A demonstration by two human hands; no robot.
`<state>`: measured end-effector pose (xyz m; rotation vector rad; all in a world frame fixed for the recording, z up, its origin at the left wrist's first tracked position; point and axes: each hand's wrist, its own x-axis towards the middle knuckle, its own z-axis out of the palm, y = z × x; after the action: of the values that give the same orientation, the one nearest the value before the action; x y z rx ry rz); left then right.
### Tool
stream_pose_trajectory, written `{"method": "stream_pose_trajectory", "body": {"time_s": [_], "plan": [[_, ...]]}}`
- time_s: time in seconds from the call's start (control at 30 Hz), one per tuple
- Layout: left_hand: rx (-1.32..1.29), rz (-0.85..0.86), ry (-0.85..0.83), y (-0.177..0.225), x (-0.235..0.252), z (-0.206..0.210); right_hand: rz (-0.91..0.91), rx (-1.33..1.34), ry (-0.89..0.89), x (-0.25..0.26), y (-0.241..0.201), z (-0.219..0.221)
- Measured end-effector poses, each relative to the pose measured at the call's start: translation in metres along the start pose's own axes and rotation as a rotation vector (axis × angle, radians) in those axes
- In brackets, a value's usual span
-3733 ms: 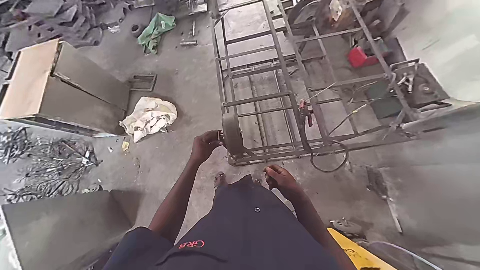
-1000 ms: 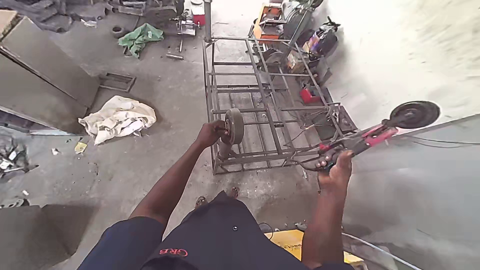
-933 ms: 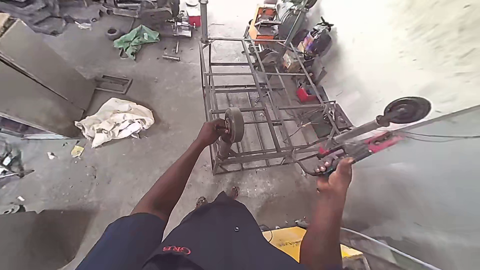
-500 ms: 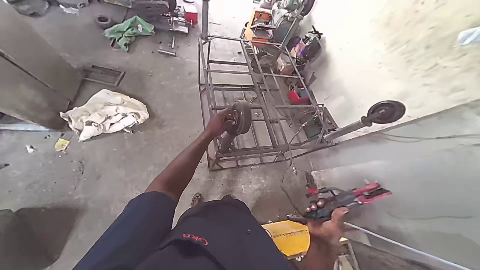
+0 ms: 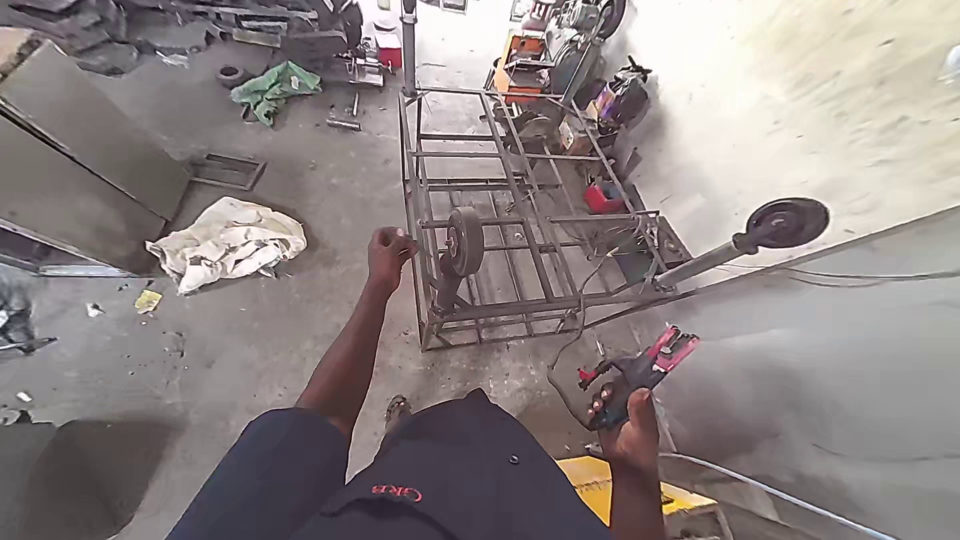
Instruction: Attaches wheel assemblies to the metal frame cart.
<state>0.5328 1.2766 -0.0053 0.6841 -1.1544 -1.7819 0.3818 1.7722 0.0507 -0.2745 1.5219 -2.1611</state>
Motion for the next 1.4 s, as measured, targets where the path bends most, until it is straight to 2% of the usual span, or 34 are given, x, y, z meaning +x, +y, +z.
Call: {"method": "stream_pose_trajectory", "body": {"time_s": [0.03,0.1,0.17,0.27,0.3,0.4,0.47,0.6,0.67,0.73,0.83,0.9,0.93,0.97,1.0,1.07,1.1,1.13,1.23,1.27,1.33,1.4], "plan": [[-0.155,-0.051,0.071,0.002,-0.012,-0.002,0.025,0.000,0.017,-0.001,0.003,-0.005],[-0.241,-0.136,0.102,0.011,-0.040,0.008,0.070,-0.012,0.056,0.003,0.006,-0.011],[-0.226,-0.248,0.155,0.010,-0.056,0.022,0.110,0.004,0.021,0.018,0.008,-0.009],[-0.137,-0.526,0.303,-0.015,-0.085,0.029,0.201,0.038,-0.026,0.029,0.012,-0.012],[-0.134,-0.552,0.318,-0.016,-0.089,0.033,0.223,0.041,-0.040,0.035,0.014,-0.013],[-0.144,-0.359,0.212,0.021,-0.097,0.045,0.256,0.043,-0.069,0.053,0.018,-0.015],[-0.057,-0.249,0.132,0.041,-0.105,0.045,0.283,0.016,-0.084,0.056,0.019,-0.020],[0.614,-0.270,0.054,0.036,-0.098,0.045,0.336,0.021,-0.150,0.071,0.028,-0.019],[0.815,-0.295,0.032,0.032,-0.098,0.053,0.366,0.017,-0.186,0.072,0.030,-0.020],[0.946,-0.169,0.068,0.045,-0.102,0.070,0.392,0.016,-0.224,0.070,0.034,-0.026],[1.065,0.165,0.273,0.072,-0.099,0.101,0.426,-0.011,-0.240,0.065,0.038,-0.034],[1.104,0.317,0.395,0.083,-0.094,0.121,0.434,-0.028,-0.239,0.065,0.040,-0.039],[1.135,0.323,0.418,0.083,-0.092,0.129,0.439,-0.032,-0.242,0.064,0.041,-0.042],[1.201,0.261,0.399,0.078,-0.089,0.133,0.443,-0.030,-0.234,0.063,0.041,-0.044],[1.310,0.117,0.319,0.068,-0.085,0.134,0.444,-0.027,-0.221,0.062,0.041,-0.047],[1.515,-0.203,-0.001,0.035,-0.074,0.120,0.450,-0.015,-0.197,0.058,0.039,-0.053],[1.558,-0.289,-0.103,0.022,-0.073,0.113,0.445,-0.014,-0.189,0.058,0.037,-0.056],[1.560,-0.330,-0.111,0.019,-0.076,0.113,0.433,-0.016,-0.181,0.059,0.034,-0.059],[1.475,-0.294,0.069,0.043,-0.087,0.121,0.413,-0.028,-0.127,0.053,0.030,-0.069],[1.438,-0.228,0.146,0.051,-0.089,0.124,0.415,-0.031,-0.114,0.052,0.028,-0.073],[1.331,0.016,0.317,0.066,-0.086,0.134,0.411,-0.018,-0.101,0.060,0.028,-0.073],[1.240,0.176,0.405,0.065,-0.087,0.140,0.414,-0.008,-0.101,0.061,0.027,-0.072]]}}
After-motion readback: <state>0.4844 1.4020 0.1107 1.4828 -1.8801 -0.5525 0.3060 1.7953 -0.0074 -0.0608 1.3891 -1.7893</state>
